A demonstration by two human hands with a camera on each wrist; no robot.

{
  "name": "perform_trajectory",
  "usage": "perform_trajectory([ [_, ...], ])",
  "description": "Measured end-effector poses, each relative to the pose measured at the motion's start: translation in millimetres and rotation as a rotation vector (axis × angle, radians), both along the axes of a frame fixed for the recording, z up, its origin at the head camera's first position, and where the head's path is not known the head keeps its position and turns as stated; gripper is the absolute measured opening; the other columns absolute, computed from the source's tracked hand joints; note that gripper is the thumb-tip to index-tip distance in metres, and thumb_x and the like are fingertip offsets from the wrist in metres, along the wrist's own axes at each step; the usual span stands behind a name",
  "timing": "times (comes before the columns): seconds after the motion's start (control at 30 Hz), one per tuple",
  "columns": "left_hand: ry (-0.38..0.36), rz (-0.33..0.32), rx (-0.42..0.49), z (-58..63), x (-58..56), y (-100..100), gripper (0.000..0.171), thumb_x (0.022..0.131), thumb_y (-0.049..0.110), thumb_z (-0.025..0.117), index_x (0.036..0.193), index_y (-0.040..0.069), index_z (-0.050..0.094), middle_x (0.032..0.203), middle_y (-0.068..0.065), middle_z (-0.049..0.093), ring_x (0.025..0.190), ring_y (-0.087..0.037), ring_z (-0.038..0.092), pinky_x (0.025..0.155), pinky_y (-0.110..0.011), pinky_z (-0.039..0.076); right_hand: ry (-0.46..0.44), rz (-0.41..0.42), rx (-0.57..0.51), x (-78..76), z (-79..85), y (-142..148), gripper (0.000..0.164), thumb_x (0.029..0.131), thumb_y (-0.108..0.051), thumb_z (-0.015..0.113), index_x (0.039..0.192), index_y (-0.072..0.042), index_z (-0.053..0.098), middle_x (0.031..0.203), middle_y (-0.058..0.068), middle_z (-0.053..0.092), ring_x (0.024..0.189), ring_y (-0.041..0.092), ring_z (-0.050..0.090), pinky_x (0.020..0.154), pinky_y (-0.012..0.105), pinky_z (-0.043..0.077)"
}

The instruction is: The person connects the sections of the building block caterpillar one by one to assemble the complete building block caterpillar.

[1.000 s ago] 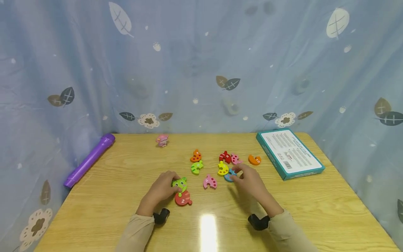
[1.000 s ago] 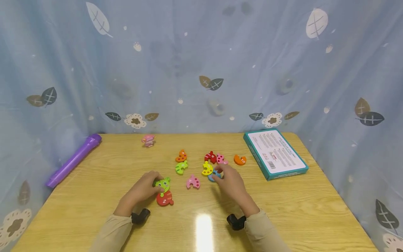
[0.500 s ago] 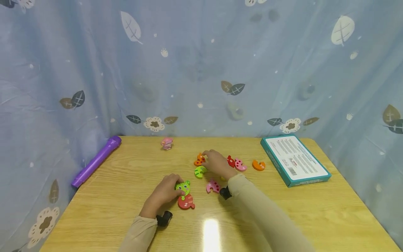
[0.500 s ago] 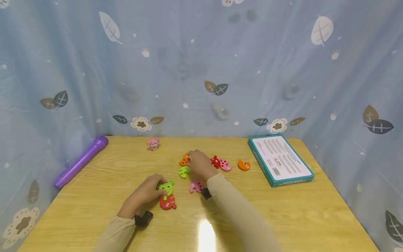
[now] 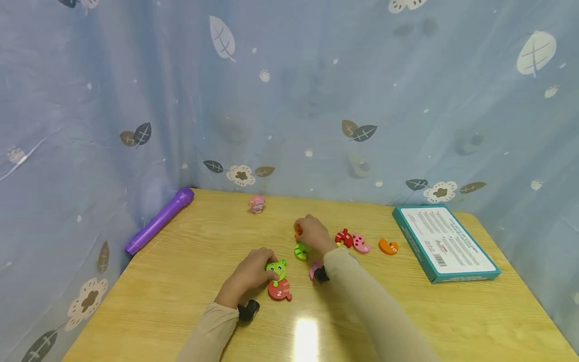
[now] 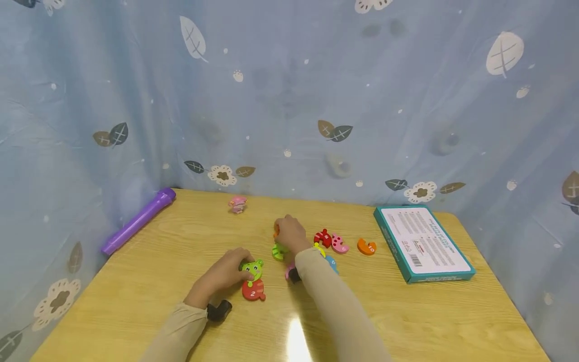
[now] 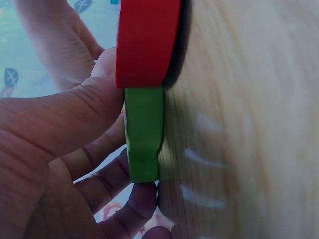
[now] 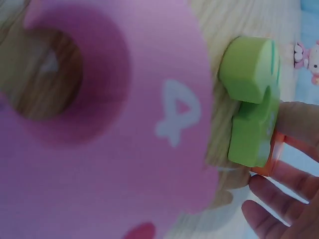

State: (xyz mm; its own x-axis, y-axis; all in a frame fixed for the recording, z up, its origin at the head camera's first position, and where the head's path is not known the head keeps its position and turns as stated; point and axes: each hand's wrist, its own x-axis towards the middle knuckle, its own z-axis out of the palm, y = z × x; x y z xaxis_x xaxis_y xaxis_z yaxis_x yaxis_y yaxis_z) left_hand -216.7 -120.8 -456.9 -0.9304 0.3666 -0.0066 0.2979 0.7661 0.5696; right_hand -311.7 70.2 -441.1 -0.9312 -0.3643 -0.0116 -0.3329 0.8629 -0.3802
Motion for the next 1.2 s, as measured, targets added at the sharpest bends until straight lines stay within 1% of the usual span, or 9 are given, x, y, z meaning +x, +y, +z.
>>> perform_trajectory([
  [0.07, -0.011, -0.017, 0.003, 0.5, -0.3, 1, 0.027, 0.076, 0.023, 0.075, 0.095, 0.011, 0.061, 0.097, 0.001, 0.057, 0.094, -0.022, 0.049, 0.08, -0.039, 0.043, 0.011, -0.007, -0.006, 2.7, 0.8, 2, 0.022, 0.074, -0.013, 0.076, 0.093, -0.011, 0.064, 0.086, 0.005, 0.052, 0.076, 0.018, 0.048, 0.066, 0.033, 0.045],
  [0.2, -0.022, -0.003, -0.011, 2.0, -1.3, -1, 0.028, 0.076, 0.025, 0.075, 0.097, 0.012, 0.061, 0.097, 0.001, 0.056, 0.094, -0.021, 0.048, 0.08, -0.039, 0.043, 0.033, -0.015, -0.034, 12.4, 12.1, 3, 0.042, 0.076, -0.016, 0.076, 0.115, -0.007, 0.061, 0.097, 0.009, 0.056, 0.082, 0.02, 0.053, 0.074, 0.036, 0.048],
  [0.33, -0.024, 0.023, -0.023, 0.5, -2.7, -2, 0.029, 0.076, 0.025, 0.075, 0.098, 0.012, 0.061, 0.1, 0.001, 0.056, 0.095, -0.021, 0.048, 0.082, -0.039, 0.044, 0.062, 0.007, -0.04, 33.4, 22.1, 4, 0.048, 0.08, -0.019, 0.072, 0.125, -0.009, 0.056, 0.107, 0.01, 0.055, 0.091, 0.022, 0.057, 0.077, 0.038, 0.049],
  [0.47, -0.037, 0.037, -0.024, 4.4, -2.9, -2, 0.028, 0.076, 0.024, 0.075, 0.097, 0.012, 0.061, 0.099, 0.0, 0.057, 0.095, -0.021, 0.048, 0.081, -0.04, 0.044, 0.075, 0.033, -0.092, 67.1, 29.3, 6, 0.047, 0.079, -0.02, 0.073, 0.122, -0.009, 0.057, 0.105, 0.009, 0.055, 0.088, 0.021, 0.057, 0.074, 0.036, 0.05],
  [0.6, -0.041, 0.029, -0.033, 5.6, -2.7, 0, 0.026, 0.075, 0.023, 0.076, 0.094, 0.012, 0.062, 0.097, 0.001, 0.056, 0.094, -0.021, 0.049, 0.08, -0.04, 0.044, 0.076, 0.015, -0.127, 108.0, 27.7, 9, 0.047, 0.074, -0.022, 0.077, 0.115, -0.007, 0.06, 0.096, 0.007, 0.054, 0.072, 0.016, 0.052, 0.061, 0.03, 0.046],
  [0.77, -0.034, 0.028, -0.024, 5.1, -3.4, 3, 0.026, 0.075, 0.022, 0.076, 0.094, 0.012, 0.062, 0.095, 0.001, 0.056, 0.094, -0.022, 0.049, 0.081, -0.039, 0.044, 0.079, -0.001, -0.07, 146.2, 16.0, 11, 0.046, 0.072, -0.027, 0.077, 0.111, -0.007, 0.064, 0.086, 0.001, 0.052, 0.062, 0.01, 0.043, 0.052, 0.024, 0.038],
  [1.0, -0.049, 0.02, -0.024, 5.3, -3.7, 4, 0.027, 0.076, 0.023, 0.076, 0.096, 0.011, 0.062, 0.095, 0.001, 0.056, 0.095, -0.021, 0.05, 0.082, -0.038, 0.044, 0.091, -0.026, 0.003, 163.4, 6.2, 6, 0.05, 0.069, -0.039, 0.077, 0.108, -0.008, 0.066, 0.081, -0.001, 0.057, 0.065, 0.012, 0.049, 0.053, 0.028, 0.038],
  [1.1, -0.04, 0.035, -0.029, 6.5, -4.0, 3, 0.028, 0.075, 0.023, 0.076, 0.097, 0.012, 0.062, 0.098, 0.0, 0.057, 0.096, -0.021, 0.051, 0.083, -0.038, 0.044, 0.137, -0.038, 0.04, 164.6, 4.9, 0, 0.052, 0.068, -0.045, 0.077, 0.104, -0.009, 0.067, 0.077, -0.002, 0.058, 0.066, 0.013, 0.05, 0.051, 0.028, 0.038],
  [1.2, -0.03, 0.041, -0.025, 7.4, -3.7, 1, 0.029, 0.075, 0.023, 0.076, 0.098, 0.011, 0.062, 0.101, -0.001, 0.058, 0.097, -0.022, 0.051, 0.085, -0.038, 0.043, 0.19, -0.05, 0.057, 165.8, 3.8, -5, 0.048, 0.066, -0.047, 0.078, 0.095, -0.011, 0.067, 0.069, -0.004, 0.051, 0.061, 0.012, 0.047, 0.05, 0.027, 0.035],
])
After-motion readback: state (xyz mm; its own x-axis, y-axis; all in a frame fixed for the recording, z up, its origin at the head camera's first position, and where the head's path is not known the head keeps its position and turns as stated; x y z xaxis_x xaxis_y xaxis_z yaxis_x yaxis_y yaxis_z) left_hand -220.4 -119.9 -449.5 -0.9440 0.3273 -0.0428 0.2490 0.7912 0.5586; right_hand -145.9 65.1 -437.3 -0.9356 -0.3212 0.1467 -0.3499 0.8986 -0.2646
